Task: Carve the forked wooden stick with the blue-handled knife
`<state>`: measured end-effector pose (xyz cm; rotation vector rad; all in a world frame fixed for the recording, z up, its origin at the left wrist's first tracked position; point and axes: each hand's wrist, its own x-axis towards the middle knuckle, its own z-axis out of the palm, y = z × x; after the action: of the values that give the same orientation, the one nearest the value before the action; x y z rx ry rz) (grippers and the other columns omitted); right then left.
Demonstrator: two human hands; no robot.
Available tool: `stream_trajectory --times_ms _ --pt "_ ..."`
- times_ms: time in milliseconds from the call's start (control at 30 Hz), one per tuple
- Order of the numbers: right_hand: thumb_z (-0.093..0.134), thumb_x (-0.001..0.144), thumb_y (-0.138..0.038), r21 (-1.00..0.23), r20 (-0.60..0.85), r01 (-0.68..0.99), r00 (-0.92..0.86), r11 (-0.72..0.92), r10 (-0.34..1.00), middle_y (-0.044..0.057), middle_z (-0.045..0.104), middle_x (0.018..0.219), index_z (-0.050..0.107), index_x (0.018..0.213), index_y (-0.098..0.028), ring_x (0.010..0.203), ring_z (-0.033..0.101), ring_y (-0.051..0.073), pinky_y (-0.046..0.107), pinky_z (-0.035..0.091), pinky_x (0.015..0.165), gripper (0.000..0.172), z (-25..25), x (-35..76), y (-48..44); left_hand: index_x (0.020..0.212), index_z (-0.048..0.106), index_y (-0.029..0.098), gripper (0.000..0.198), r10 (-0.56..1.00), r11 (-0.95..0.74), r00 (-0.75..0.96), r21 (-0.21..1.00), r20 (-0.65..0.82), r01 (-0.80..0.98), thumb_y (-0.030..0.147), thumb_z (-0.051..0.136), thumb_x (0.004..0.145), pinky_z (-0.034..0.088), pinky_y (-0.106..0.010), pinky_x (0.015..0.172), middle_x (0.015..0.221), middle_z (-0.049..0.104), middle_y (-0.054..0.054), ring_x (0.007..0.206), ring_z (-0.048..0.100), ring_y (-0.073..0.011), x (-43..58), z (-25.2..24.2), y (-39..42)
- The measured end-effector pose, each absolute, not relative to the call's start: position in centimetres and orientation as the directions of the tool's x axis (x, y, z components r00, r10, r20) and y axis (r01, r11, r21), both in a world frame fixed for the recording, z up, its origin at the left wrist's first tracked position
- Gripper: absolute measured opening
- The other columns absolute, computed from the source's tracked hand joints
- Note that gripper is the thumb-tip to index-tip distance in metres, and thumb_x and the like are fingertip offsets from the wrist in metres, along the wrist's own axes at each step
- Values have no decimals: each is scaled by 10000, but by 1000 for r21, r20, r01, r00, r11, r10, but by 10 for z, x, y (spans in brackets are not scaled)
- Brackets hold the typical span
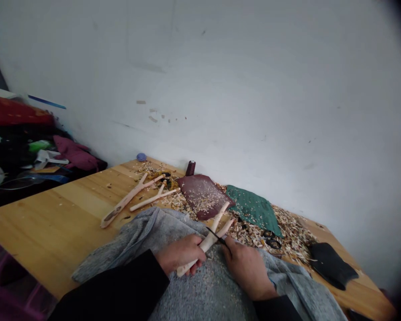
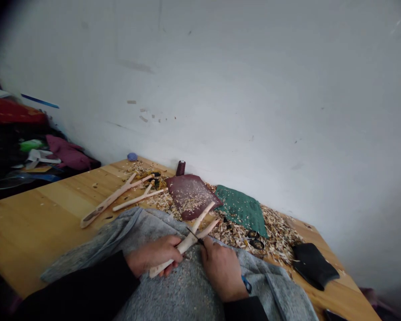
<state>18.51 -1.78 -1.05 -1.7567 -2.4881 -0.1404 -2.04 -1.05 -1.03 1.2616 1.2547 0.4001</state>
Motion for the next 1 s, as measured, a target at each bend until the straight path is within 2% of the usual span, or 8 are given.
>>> stream_trajectory --times_ms 133,267,333,400,533,1000 --pt "444 1013 -270 75 120 934 -356 349 927 33 767 842 663 1027 -248 720 739 224 275 391 559 220 -14 177 -28 870 536 220 124 796 369 391 883 -461 291 224 586 757 368 -226 393 601 598 30 404 532 -130 -23 -13 -12" --pt "459 1008 -271 119 168 914 -405 389 899 18 750 813 649 978 -257 671 726 214 276 386 525 193 -25 176 -39 1054 548 206 226 792 380 404 888 -457 259 350 537 881 307 -206 364 583 604 33 355 493 -118 -23 -11 -21" --pt "468 1012 -287 122 225 916 -401 383 888 27 749 807 633 1049 -249 666 723 207 272 394 524 173 -31 179 -42 1025 556 206 189 821 363 370 898 -434 248 335 529 889 282 -195 364 558 573 50 346 454 -98 -23 -9 -27" --pt "467 1019 -311 111 264 928 -374 357 889 44 745 791 616 1081 -225 672 725 210 273 401 523 183 -34 183 -43 912 548 216 96 848 345 337 908 -410 237 306 530 882 267 -192 364 552 542 62 350 422 -80 -24 -8 -31" --pt "435 1026 -298 80 231 930 -367 358 901 41 737 794 600 959 -226 676 720 207 278 393 523 192 -33 185 -42 771 508 231 111 865 322 316 915 -389 244 290 559 849 266 -207 360 569 534 56 356 420 -77 -25 -8 -33" --pt "480 1019 -275 112 175 914 -404 389 898 10 728 836 614 952 -242 711 725 195 259 393 550 153 -26 182 -44 778 490 228 76 862 273 337 907 -378 321 254 501 849 295 -198 329 587 541 57 328 428 -69 -23 -4 -33"
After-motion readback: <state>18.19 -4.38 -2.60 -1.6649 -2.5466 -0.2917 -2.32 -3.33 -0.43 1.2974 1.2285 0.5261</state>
